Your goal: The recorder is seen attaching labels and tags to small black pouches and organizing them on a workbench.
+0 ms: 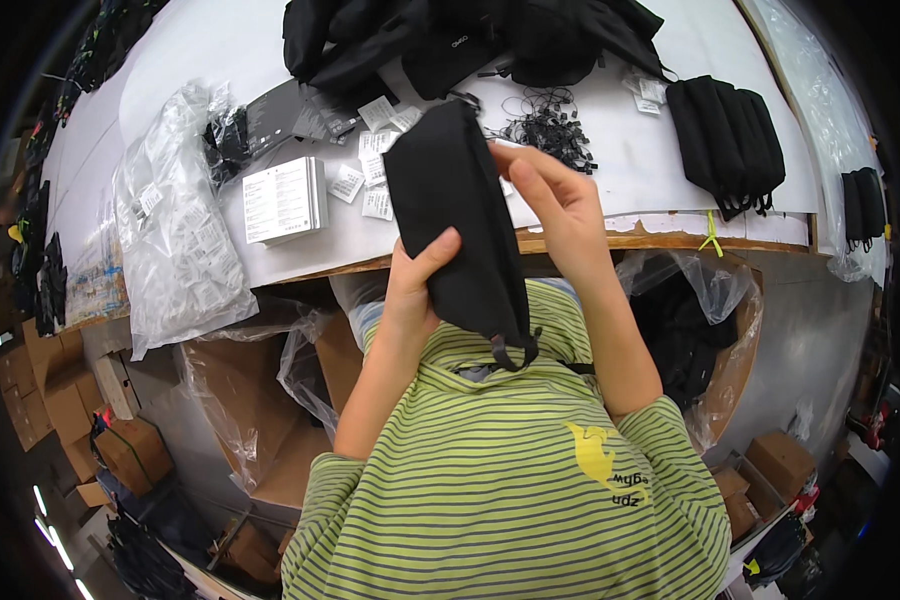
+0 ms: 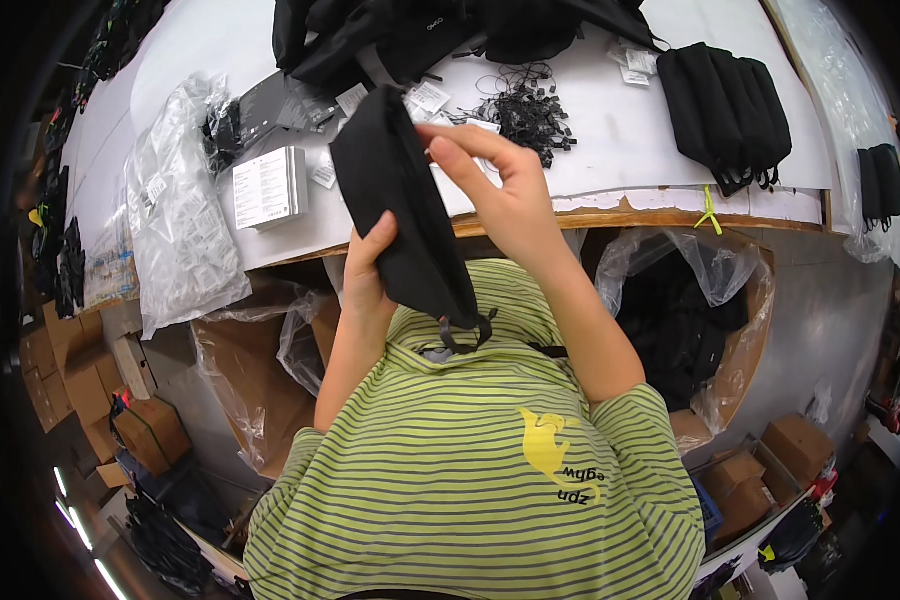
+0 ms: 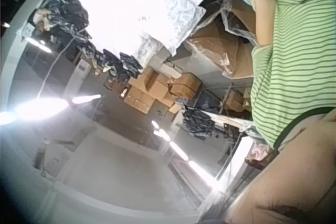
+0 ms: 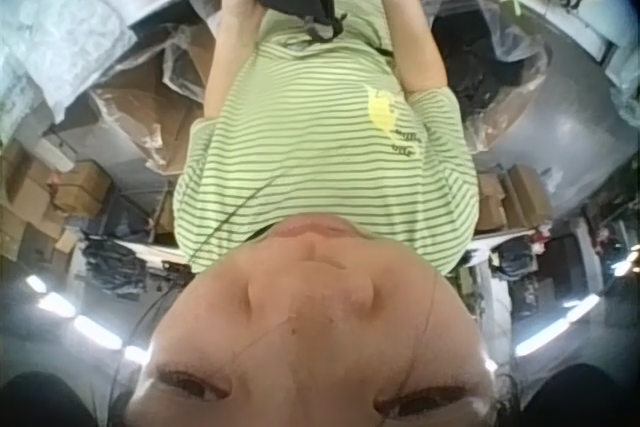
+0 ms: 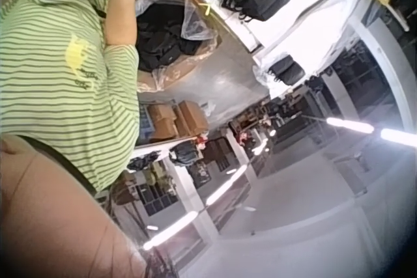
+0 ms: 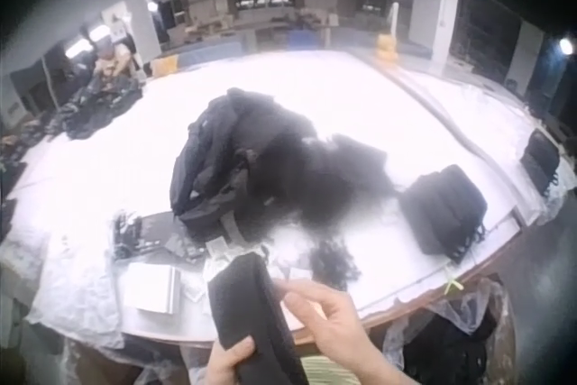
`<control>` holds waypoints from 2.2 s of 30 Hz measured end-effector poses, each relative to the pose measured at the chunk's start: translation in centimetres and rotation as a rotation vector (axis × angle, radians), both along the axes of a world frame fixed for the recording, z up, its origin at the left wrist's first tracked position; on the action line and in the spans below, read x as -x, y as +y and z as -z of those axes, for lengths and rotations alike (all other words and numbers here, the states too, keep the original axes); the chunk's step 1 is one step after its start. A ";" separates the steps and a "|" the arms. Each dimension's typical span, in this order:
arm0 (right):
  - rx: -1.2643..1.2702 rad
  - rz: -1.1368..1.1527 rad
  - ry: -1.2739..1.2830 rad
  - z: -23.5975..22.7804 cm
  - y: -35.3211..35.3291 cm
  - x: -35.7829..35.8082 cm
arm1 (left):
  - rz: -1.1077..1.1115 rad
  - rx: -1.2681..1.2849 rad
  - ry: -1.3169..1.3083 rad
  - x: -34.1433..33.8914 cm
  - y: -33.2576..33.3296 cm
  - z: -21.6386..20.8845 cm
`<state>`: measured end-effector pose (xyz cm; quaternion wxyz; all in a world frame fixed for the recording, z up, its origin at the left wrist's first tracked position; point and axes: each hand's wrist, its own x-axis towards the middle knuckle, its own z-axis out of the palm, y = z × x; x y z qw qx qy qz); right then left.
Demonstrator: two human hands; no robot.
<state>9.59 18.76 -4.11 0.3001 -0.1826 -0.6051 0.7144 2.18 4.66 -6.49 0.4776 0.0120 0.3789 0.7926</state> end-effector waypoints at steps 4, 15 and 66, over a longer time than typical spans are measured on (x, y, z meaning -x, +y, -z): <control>-0.071 0.133 -0.026 0.0 1.2 0.6 | 0.134 0.135 0.063 -0.2 -0.1 -0.6; -0.475 0.172 -0.084 -0.5 0.5 -1.1 | 0.010 0.131 0.008 0.5 0.8 -0.9; -0.501 -0.254 0.067 -2.2 2.1 -5.7 | -0.154 0.044 1.134 4.9 -3.9 -0.9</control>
